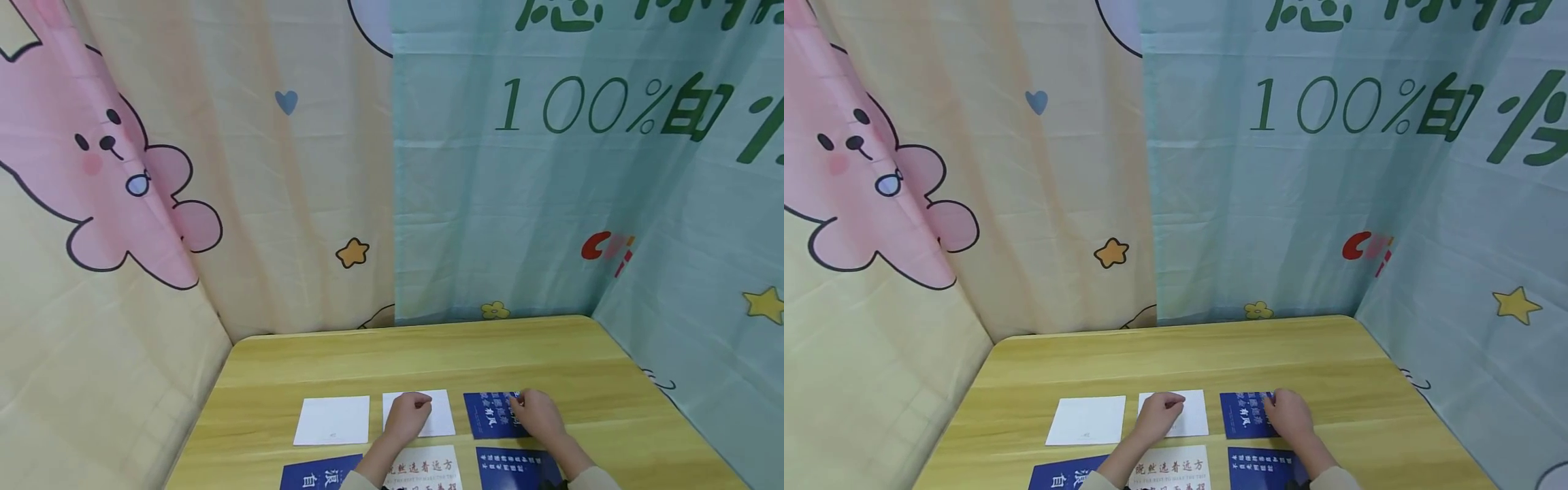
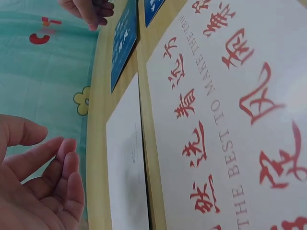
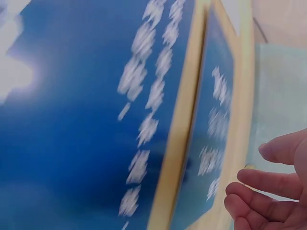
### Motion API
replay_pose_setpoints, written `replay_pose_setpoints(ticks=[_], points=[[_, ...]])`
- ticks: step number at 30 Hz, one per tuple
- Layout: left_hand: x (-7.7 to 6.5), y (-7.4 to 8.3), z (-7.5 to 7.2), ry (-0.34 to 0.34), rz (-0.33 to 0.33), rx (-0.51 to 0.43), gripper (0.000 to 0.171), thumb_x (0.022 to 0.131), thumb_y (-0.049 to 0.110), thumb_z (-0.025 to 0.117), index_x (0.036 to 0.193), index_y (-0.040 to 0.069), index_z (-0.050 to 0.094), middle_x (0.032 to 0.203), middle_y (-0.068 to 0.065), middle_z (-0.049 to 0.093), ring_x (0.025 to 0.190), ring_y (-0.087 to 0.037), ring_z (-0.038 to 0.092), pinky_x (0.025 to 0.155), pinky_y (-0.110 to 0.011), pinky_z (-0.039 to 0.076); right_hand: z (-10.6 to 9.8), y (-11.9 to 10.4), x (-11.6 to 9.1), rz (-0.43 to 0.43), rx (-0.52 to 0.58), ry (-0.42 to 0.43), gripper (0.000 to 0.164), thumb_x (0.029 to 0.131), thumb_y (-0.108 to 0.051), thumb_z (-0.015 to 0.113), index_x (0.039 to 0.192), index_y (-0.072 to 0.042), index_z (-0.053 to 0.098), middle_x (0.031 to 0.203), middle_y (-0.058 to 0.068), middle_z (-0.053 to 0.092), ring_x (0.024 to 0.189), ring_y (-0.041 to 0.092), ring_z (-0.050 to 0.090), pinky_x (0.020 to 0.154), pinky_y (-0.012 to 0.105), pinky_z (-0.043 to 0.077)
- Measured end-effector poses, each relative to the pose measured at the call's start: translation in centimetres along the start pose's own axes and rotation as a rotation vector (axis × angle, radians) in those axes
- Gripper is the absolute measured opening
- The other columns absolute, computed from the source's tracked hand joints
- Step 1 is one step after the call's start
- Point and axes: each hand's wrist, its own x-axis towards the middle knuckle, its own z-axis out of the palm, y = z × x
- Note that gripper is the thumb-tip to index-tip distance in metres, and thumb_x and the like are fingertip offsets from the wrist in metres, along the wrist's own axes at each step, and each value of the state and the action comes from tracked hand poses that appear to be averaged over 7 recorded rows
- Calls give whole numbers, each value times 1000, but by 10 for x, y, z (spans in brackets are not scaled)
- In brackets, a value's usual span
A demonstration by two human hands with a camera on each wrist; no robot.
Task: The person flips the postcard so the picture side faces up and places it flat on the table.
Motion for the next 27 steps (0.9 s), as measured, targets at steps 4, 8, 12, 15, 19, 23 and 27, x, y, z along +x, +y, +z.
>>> replay_pose_setpoints(ticks=[4,8,12,15,19,23,27], points=[[-4,-5,-8,31,4,-38,20,84,8,57,96,-4,68,84,-5,66,78,-20,61,68,-31,48,3,-17,1,-14,57,3,21,86,-14,59,70,-1,61,55,0,47,49,14,41,47,29,35],[-7,-8,-14,64,9,-52,20,83,6,57,96,-6,67,83,-6,66,77,-20,60,67,-29,48,9,-31,2,-21,100,-10,17,85,-12,60,79,3,65,62,1,54,55,14,48,50,31,41],[-10,-11,-23,85,-26,-51,22,84,5,55,98,-9,65,82,-5,63,74,-16,58,64,-27,47,15,-40,3,-18,155,-40,16,85,-11,61,86,4,66,70,2,60,62,14,54,56,33,46],[-12,-13,-30,118,-57,-10,24,85,5,54,101,-10,63,81,-3,62,75,-17,58,65,-28,47,20,-45,3,-25,208,-56,16,85,-9,61,89,6,65,74,3,61,65,15,56,57,33,47],[-13,-16,-38,187,-95,76,28,83,6,57,104,-12,61,85,-8,63,80,-26,60,70,-37,47,26,-51,3,-33,254,-53,16,84,-9,62,90,5,66,77,3,63,67,16,57,59,34,48],[-15,-20,-44,193,-138,137,25,82,7,58,95,-13,61,95,-20,62,81,-34,58,71,-45,47,32,-55,4,-19,305,-48,15,84,-10,62,88,4,67,76,3,63,67,15,57,58,33,48],[-16,-24,-47,186,-160,175,27,81,8,58,95,-15,60,98,-26,60,89,-42,57,75,-50,46,35,-62,5,-8,336,-58,17,84,-11,61,87,4,67,74,3,63,64,14,55,56,32,47]])
